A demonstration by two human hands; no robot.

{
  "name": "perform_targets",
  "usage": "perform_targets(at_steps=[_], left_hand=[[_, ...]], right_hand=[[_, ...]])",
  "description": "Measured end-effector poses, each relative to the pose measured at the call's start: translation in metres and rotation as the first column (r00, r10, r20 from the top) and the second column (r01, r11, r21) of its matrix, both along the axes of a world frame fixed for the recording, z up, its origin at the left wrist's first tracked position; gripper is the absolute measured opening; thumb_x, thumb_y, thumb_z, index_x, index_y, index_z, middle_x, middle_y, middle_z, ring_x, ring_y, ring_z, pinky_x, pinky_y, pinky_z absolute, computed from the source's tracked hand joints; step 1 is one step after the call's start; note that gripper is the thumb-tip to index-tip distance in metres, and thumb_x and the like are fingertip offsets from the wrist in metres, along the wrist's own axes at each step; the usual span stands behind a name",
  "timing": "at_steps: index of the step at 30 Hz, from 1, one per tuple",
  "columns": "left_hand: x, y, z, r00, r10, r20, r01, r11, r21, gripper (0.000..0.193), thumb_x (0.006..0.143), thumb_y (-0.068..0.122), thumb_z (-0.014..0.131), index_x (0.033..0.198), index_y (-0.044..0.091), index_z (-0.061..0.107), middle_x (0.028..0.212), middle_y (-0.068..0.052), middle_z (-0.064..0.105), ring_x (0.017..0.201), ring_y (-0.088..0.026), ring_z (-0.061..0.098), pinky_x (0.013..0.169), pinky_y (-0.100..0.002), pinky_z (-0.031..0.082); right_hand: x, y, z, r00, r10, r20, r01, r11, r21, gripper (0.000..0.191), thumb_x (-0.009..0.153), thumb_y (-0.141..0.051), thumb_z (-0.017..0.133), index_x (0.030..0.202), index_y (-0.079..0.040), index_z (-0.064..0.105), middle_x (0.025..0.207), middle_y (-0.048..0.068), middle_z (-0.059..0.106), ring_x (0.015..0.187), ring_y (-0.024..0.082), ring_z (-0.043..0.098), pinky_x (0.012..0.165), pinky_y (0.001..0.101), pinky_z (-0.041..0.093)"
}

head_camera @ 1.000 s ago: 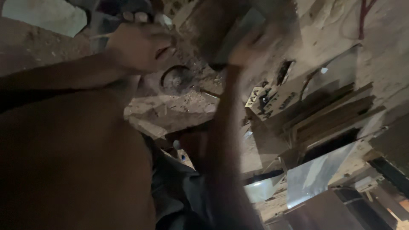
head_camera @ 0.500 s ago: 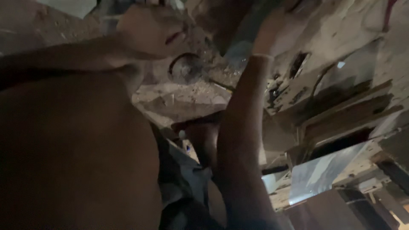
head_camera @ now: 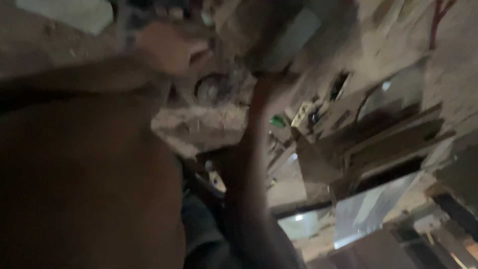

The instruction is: The person rubs a metal hinge against a sharpening stone placed on the floor. They pick up the metal part to check its surface, apply liquid to the stone, and continue to sharpen the hinge by hand.

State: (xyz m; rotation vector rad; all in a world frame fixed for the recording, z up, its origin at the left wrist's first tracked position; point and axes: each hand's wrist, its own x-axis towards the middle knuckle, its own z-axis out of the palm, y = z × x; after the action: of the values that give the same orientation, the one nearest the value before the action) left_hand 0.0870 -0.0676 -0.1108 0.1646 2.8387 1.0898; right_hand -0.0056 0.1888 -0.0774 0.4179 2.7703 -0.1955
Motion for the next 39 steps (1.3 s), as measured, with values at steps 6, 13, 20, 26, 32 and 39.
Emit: perform_targets(at_steps=[6,13,20,26,32,39], left_hand=[[0.001,-0.002,0.001,0.996,0.01,-0.091,-0.007,1.0,0.029,0.03,0.096,0.037,0.07,0.104,0.009,0.076,0.114,-0.01,0.075,0.07,-0.026,0.069,0.052,-0.04,0.053],[0.0,-0.002,0.001,0.985,0.012,-0.169,-0.019,0.999,-0.045,0.026,0.108,0.038,0.064,0.102,0.015,0.075,0.104,-0.005,0.074,0.083,-0.026,0.071,0.066,-0.04,0.056],[-0.001,-0.002,0.01,1.0,0.003,-0.009,-0.003,0.998,-0.062,0.035,0.103,0.044,0.061,0.11,0.013,0.075,0.104,-0.01,0.073,0.08,-0.026,0.069,0.067,-0.041,0.056],[-0.003,0.0,0.009,1.0,0.007,-0.023,-0.007,0.999,-0.036,0.031,0.107,0.042,0.059,0.103,0.016,0.075,0.109,-0.007,0.072,0.088,-0.026,0.071,0.071,-0.043,0.057],[-0.003,0.001,0.012,0.998,0.007,0.058,-0.007,1.0,-0.009,0.034,0.104,0.041,0.061,0.105,0.012,0.077,0.113,-0.008,0.074,0.076,-0.027,0.07,0.06,-0.043,0.055],[-0.006,-0.003,0.016,0.999,0.04,0.035,-0.042,0.998,0.052,0.033,0.1,0.044,0.063,0.105,0.014,0.076,0.102,-0.007,0.074,0.082,-0.026,0.071,0.068,-0.042,0.058]], right_hand=[[-0.069,-0.006,-0.009,0.875,0.19,-0.446,-0.264,0.958,-0.11,0.049,0.112,-0.038,0.049,0.143,-0.001,0.054,0.134,0.02,0.07,0.119,0.031,0.072,0.1,0.0395,0.061],[-0.012,-0.006,-0.002,0.95,0.113,-0.291,-0.143,0.986,-0.084,0.036,0.107,-0.033,0.051,0.124,-0.005,0.066,0.108,0.016,0.075,0.089,0.023,0.073,0.08,0.038,0.065],[-0.091,0.011,-0.033,0.817,0.301,-0.492,-0.371,0.927,-0.048,0.056,0.11,-0.038,0.049,0.141,0.007,0.042,0.103,0.014,0.07,0.078,0.02,0.067,0.069,0.0311,0.059],[0.007,-0.01,-0.005,0.984,0.021,-0.175,-0.029,0.998,-0.047,0.052,0.108,-0.04,0.047,0.138,0.003,0.049,0.112,0.013,0.07,0.09,0.021,0.069,0.078,0.034,0.059],[-0.112,-0.003,-0.017,0.858,0.215,-0.466,-0.304,0.944,-0.126,0.05,0.106,-0.041,0.045,0.135,-0.001,0.056,0.122,0.012,0.071,0.103,0.022,0.07,0.087,0.037,0.059],[-0.01,-0.022,0.02,0.986,-0.018,-0.166,0.018,1.0,-0.006,0.051,0.103,-0.042,0.042,0.131,-0.006,0.064,0.133,0.011,0.072,0.118,0.024,0.072,0.098,0.0405,0.059]])
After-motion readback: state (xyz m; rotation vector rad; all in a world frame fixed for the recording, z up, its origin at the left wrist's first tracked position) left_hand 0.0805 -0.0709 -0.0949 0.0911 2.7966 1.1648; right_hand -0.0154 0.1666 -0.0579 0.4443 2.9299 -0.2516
